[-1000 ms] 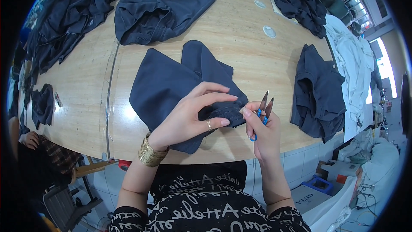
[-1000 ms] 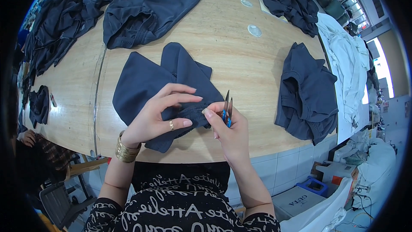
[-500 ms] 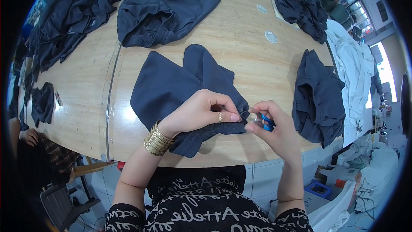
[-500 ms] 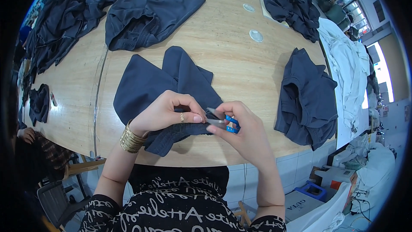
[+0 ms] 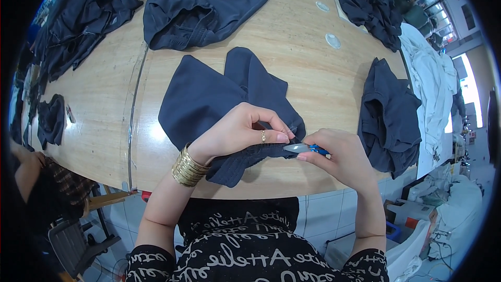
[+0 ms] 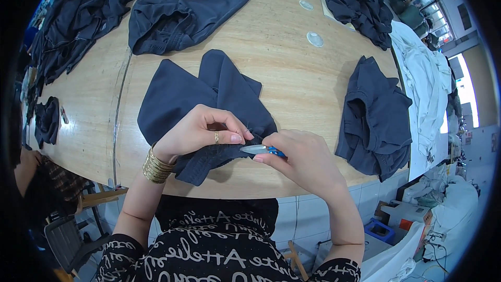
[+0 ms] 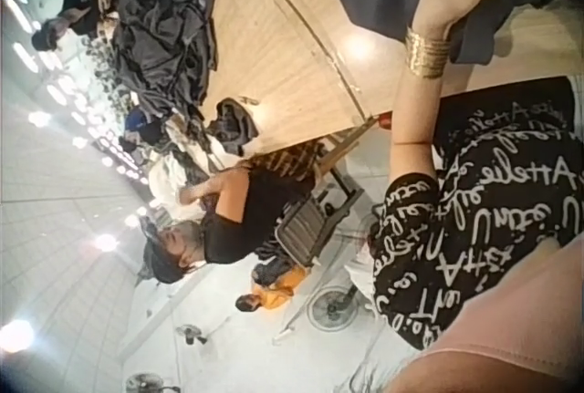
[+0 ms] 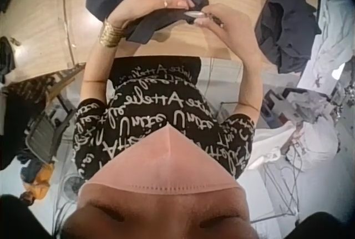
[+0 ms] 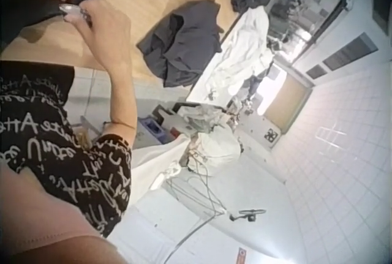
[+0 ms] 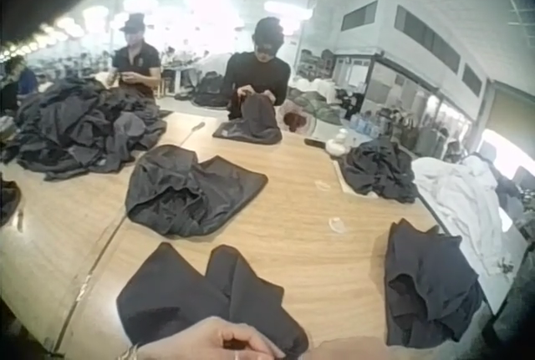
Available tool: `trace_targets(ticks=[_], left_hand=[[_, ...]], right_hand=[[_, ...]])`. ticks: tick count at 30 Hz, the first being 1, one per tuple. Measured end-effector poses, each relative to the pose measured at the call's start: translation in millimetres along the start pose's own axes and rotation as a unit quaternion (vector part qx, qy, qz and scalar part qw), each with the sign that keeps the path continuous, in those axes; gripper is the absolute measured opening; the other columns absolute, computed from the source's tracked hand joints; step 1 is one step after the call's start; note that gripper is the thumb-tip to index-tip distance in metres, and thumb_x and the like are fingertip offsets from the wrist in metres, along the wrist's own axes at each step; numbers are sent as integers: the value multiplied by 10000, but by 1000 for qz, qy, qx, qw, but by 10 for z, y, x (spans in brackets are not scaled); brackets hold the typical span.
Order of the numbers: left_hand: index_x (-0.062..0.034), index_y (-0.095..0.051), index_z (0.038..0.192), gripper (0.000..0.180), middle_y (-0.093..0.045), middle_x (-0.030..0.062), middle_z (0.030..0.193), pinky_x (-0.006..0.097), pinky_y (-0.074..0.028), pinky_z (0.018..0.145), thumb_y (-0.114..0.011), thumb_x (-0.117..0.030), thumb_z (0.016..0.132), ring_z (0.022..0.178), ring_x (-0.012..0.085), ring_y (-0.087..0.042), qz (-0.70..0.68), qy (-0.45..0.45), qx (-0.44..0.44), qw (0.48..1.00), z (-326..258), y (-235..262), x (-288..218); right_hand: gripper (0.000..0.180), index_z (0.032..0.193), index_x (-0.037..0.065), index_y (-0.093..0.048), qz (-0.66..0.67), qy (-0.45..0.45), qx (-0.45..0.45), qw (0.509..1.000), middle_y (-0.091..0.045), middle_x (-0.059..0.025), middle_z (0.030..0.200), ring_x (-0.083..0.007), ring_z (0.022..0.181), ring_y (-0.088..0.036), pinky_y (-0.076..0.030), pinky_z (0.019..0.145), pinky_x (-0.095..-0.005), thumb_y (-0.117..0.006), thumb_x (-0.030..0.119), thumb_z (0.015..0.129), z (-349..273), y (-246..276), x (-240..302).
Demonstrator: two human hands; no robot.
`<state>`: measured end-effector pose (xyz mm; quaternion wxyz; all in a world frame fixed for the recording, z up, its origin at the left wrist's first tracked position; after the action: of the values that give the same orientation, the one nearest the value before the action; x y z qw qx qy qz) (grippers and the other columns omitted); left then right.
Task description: Trimming loose threads and excess fabric from a dark grey garment using small scissors.
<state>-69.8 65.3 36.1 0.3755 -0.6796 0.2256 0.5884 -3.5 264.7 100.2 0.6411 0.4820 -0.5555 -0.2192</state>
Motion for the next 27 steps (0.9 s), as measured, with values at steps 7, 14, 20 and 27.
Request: trace_targets(ticks=[7,14,20,27], left_hand=[[22,-689,929,95,-702,114,992,248,-508,821,-664,-47,870,894,115,-640,38,-10,1,999,18,-14,8],[20,-692,923,91,-703,112,988,246,-505,819,-664,-50,871,897,113,-638,37,-9,0,999,17,-28,4],[11,-697,907,88,-702,120,999,244,-502,813,-657,-62,878,896,114,-638,20,-3,-20,1000,18,-9,19],[22,-694,907,114,-700,128,1004,242,-499,836,-656,-84,887,918,117,-639,-40,7,-26,999,15,0,43]], right_hand=[[286,876,72,-653,-48,28,1,998,-608,-54,729,-216,636,-590,-443,569,-314,-737,329,784,13,16,57],[278,846,79,-617,-81,44,5,996,-551,-49,691,-228,661,-574,-433,612,-356,-675,351,828,16,24,117],[265,858,82,-650,-94,61,-17,994,-577,-45,700,-222,634,-572,-431,581,-332,-729,323,782,19,30,91],[273,875,69,-656,-63,32,-36,997,-624,-63,763,-229,659,-592,-457,580,-318,-745,307,775,35,21,48]])
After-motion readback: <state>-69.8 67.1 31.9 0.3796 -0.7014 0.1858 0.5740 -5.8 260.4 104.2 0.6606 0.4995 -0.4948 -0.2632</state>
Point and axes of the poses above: each hand's wrist, its own z-axis towards the middle knuckle, its own y-axis out of the back of the hand, x = y × z, the point moved 2 cm from there along z, towards the middle knuckle
